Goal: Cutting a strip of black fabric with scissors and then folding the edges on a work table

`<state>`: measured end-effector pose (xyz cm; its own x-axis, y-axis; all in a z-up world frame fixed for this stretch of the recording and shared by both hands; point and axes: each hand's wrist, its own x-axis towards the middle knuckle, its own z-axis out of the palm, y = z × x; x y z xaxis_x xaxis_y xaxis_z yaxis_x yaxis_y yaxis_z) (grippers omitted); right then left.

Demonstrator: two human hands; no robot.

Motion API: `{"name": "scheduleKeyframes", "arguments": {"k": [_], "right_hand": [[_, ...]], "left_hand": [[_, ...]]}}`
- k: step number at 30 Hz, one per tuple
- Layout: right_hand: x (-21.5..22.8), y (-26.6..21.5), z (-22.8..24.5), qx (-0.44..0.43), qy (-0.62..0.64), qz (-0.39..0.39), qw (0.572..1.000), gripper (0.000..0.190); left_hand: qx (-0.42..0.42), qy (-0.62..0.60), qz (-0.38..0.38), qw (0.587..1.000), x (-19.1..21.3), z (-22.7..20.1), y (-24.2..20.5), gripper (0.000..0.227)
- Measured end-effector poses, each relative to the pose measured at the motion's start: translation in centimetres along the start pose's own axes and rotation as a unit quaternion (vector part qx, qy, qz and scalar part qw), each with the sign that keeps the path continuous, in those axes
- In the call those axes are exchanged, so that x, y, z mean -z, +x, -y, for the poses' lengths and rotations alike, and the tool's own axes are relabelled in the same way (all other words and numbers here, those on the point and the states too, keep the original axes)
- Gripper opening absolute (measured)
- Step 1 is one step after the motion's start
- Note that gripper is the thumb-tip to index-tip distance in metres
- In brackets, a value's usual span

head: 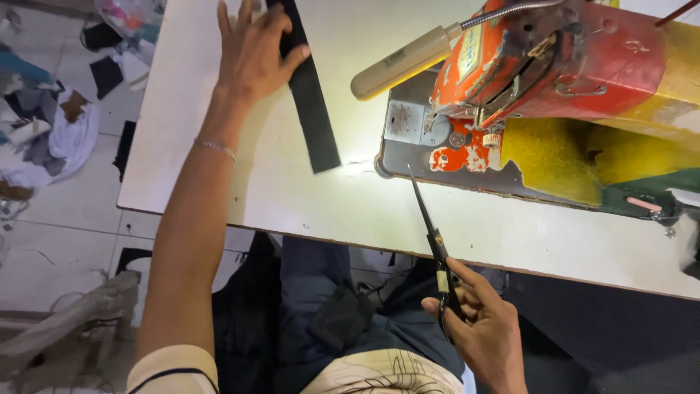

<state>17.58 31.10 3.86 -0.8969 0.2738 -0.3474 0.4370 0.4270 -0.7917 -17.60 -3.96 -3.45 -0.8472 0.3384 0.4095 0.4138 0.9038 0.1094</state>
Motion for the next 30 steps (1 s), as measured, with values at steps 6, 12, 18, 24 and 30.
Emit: {"name": "scheduleKeyframes", "arguments": {"k": [6,12,18,24,30], "right_hand": [[0.2,-1.5,-4.0,-0.118,0.259,0.007,0.958,0.061],[-2.9,-2.4,-10.2,-0.104,0.438,0.115,0.885,0.064],[-3.1,-2.6,-7.4,-0.082,0.423,0.088,0.898,0.059],[-2.6,-2.5,-8.8,-0.103,0.435,0.126,0.886,0.064],[-6.4,-3.2,-11.4,-0.136,0.549,0.301,0.767,0.091]], "left_hand": [[0.039,-0.083,0.151,0.984,4.9,-6.5,-4.9,0.070],[0.050,-0.125,0.021,0.991,5.2,-12.0,-11.2,0.056],[0.062,-0.058,0.177,0.981,6.3,-16.8,-13.5,0.126],[0.079,-0.210,0.048,0.973,8.0,-15.7,-13.8,0.081],[0.052,-0.097,0.061,0.992,6.8,-16.7,-15.8,0.060]]}}
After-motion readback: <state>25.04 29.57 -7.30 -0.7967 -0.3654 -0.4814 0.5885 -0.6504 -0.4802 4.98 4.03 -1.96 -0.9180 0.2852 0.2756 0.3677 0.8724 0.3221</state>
